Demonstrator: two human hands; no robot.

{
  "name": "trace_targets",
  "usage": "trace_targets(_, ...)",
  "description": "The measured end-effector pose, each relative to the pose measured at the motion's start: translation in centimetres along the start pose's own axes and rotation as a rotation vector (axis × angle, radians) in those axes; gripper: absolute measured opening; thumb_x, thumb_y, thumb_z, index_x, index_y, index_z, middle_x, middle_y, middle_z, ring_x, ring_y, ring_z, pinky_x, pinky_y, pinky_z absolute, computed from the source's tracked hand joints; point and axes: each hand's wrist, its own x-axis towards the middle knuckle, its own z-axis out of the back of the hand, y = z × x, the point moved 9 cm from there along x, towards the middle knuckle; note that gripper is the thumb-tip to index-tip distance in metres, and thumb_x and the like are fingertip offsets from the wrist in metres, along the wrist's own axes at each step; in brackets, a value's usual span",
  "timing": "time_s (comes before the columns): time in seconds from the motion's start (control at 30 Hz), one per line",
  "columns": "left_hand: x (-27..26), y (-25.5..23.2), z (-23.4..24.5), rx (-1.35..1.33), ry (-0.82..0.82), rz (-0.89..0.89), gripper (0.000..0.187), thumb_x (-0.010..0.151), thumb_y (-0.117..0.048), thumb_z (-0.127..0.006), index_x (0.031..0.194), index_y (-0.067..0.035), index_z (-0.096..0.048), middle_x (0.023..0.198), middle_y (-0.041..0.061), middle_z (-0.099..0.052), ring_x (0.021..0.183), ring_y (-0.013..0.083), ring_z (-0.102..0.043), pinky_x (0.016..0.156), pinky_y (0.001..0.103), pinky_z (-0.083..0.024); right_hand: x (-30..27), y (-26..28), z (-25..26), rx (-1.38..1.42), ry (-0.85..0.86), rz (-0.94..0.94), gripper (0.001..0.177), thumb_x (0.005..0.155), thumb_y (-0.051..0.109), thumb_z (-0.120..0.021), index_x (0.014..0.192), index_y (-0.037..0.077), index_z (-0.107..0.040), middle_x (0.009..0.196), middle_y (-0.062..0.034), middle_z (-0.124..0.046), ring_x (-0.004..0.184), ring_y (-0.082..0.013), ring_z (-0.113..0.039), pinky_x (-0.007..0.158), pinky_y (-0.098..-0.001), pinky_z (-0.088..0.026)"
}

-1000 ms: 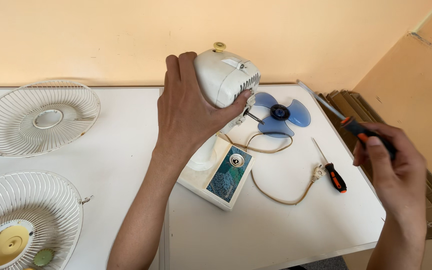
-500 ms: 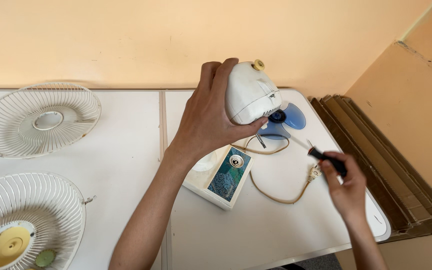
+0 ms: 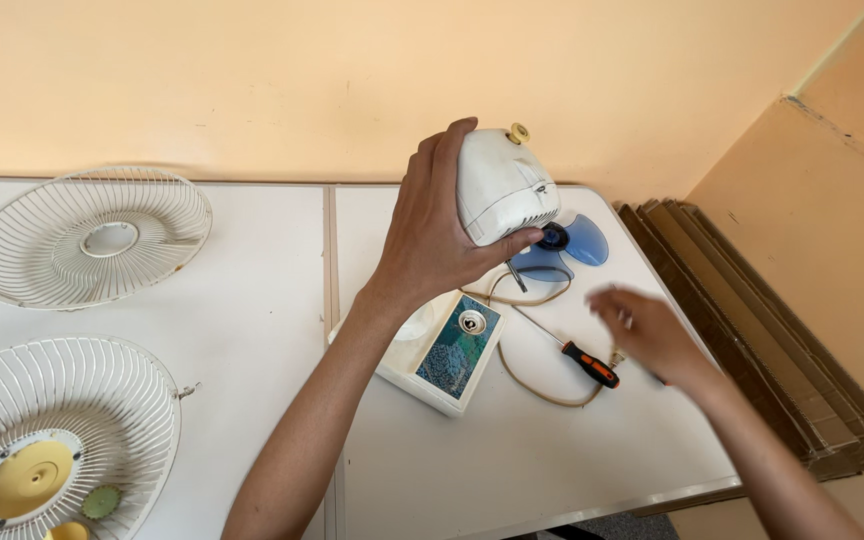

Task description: The person disassembles a small electric fan on a white table. They remove the front grille, unscrew and remove the fan blade, then use a screwdriver to remove screws from the motor housing and separate the casing halves.

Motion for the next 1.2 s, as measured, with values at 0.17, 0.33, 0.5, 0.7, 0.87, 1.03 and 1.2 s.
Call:
trace_targets(0.17, 0.0, -0.4, 0.2, 0.028, -0.037, -0.040, 0.119, 0.071, -0.061, -0.093, 0.153, -0.003, -0.029, 0.141, 0.025, -0.045, 0.131, 0.0397, -0.050, 0.106, 0.052, -0.049, 6.0, 12.8, 10.6, 0.214, -0.306, 0.338, 0.035, 0.106, 0.034, -0.052, 0.110, 0.002, -0.067, 0.080, -0.0077, -0.070, 0.074, -0.0118, -0.067, 0.068, -0.0322, -0.054)
trace_targets(0.33, 0.1, -0.3, 0.2, 0.021, -0.010, -0.005, 0.117, 0.072, -0.061, -0.092, 0.152, -0.002, -0.030, 0.137, 0.023, -0.047, 0.127, 0.0376, -0.053, 0.102, 0.051, -0.052, 11.8, 19.5, 8.3, -0.010, -0.021, 0.192, 0.062, 0.105, 0.049, -0.060, 0.076, -0.005, -0.067, 0.062, -0.0116, -0.053, 0.057, -0.0167, -0.044, 0.056, -0.0369, -0.037)
trace_targets(0.5, 0.1, -0.3, 0.2, 0.047, -0.019, -0.018, 0.117, 0.073, -0.062, -0.092, 0.151, -0.002, -0.030, 0.136, 0.024, -0.047, 0.124, 0.0369, -0.053, 0.098, 0.050, -0.052, 10.7, 20.6, 9.4, 0.047, -0.069, 0.307, 0.052, 0.103, 0.044, -0.057, 0.072, 0.003, -0.066, 0.056, -0.0065, -0.057, 0.049, -0.0125, -0.048, 0.047, -0.0332, -0.038)
trace_targets(0.7, 0.0, -0.3, 0.1, 0.044, -0.041, -0.015, 0.116, 0.071, -0.061, -0.093, 0.151, -0.003, -0.031, 0.135, 0.022, -0.049, 0.124, 0.0360, -0.054, 0.098, 0.050, -0.053, 10.4, 20.2, 9.5, -0.033, -0.163, 0.210, 0.056, 0.102, 0.045, -0.060, 0.069, 0.001, -0.063, 0.053, -0.0080, -0.056, 0.046, -0.0151, -0.051, 0.046, -0.0319, -0.039)
trace_targets(0.87, 0.1, -0.6, 0.3, 0.054, -0.057, -0.028, 0.115, 0.072, -0.061, -0.093, 0.150, -0.002, -0.032, 0.133, 0.022, -0.048, 0.124, 0.0358, -0.053, 0.096, 0.050, -0.054, 11.4, 19.7, 8.8, 0.085, -0.076, 0.181, 0.056, 0.099, 0.048, -0.065, 0.061, 0.006, -0.063, 0.049, -0.0036, -0.052, 0.045, -0.0111, -0.045, 0.044, -0.0318, -0.035)
trace_targets(1.03, -0.2, -1.2, 0.7, 0.109, -0.081, -0.060, 0.113, 0.074, -0.061, -0.092, 0.149, -0.001, -0.032, 0.133, 0.021, -0.048, 0.122, 0.0351, -0.054, 0.092, 0.049, -0.055, 11.1, 19.5, 8.8, 0.142, -0.265, 0.385, 0.050, 0.101, 0.034, -0.067, 0.061, 0.005, -0.058, 0.049, 0.0000, -0.049, 0.044, -0.0080, -0.041, 0.043, -0.0313, -0.034)
trace_targets(1.2, -0.1, -1.0, 0.9, 0.122, -0.068, -0.045, 0.111, 0.075, -0.064, -0.090, 0.147, 0.000, -0.034, 0.130, 0.022, -0.050, 0.117, 0.0347, -0.057, 0.083, 0.046, -0.058, 11.9, 18.2, 8.1, 0.332, -0.291, 0.380, 0.054, 0.102, 0.028, -0.069, 0.056, 0.006, -0.051, 0.048, 0.0030, -0.044, 0.046, -0.0042, -0.036, 0.043, -0.0285, -0.030)
